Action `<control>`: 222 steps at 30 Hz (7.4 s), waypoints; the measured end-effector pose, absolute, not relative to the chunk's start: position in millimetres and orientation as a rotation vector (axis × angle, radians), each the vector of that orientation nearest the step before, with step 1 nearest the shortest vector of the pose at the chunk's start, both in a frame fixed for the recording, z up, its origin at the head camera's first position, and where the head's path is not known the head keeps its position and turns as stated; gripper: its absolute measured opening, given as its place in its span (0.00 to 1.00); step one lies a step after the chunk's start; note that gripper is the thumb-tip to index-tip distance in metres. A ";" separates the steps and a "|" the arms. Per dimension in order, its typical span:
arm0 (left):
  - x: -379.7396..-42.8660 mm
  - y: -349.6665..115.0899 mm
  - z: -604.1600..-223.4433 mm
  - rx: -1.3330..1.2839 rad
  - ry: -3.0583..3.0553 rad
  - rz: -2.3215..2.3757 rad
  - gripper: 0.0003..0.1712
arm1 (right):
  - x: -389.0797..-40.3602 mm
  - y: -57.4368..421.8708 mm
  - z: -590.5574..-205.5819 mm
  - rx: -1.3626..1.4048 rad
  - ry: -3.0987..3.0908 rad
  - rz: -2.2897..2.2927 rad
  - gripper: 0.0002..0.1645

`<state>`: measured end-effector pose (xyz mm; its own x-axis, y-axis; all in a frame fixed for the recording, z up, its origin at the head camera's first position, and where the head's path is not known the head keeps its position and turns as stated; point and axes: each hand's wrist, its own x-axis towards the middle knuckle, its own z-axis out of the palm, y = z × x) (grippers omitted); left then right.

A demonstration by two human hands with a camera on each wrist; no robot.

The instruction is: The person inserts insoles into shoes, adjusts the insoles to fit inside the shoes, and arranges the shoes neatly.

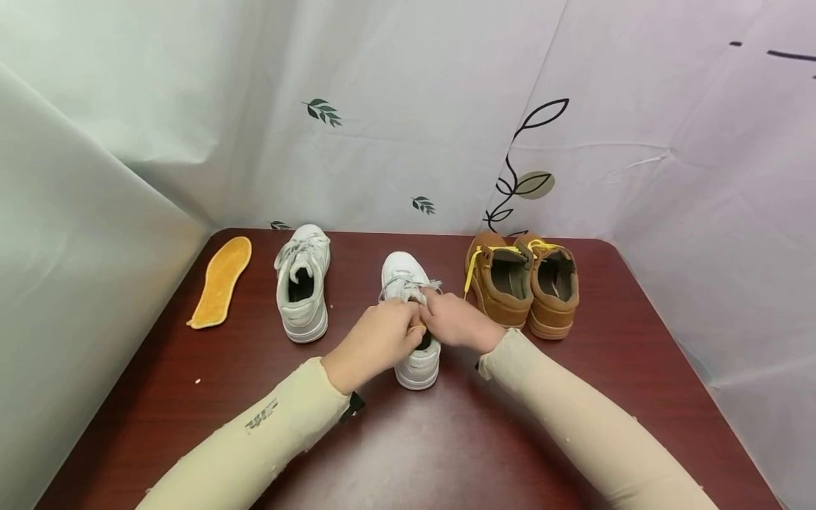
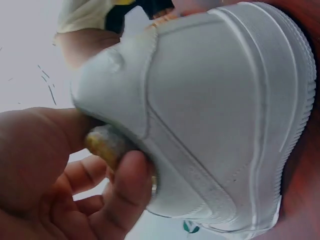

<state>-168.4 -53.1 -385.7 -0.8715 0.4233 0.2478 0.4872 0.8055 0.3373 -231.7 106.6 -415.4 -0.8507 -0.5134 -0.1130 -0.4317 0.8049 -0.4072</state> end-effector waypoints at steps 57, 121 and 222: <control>-175.5 -72.9 -422.5 -1.078 -3.026 -0.608 0.24 | -225.2 104.6 -419.9 -0.699 2.783 -0.646 0.28; -191.3 -97.9 -447.9 0.068 -2.549 -2.381 0.29 | -148.9 106.5 -430.3 -1.628 3.102 -0.547 0.17; -192.0 -243.9 -420.2 0.474 -2.207 -1.814 0.19 | -184.7 -100.5 -402.5 -1.202 3.217 0.215 0.08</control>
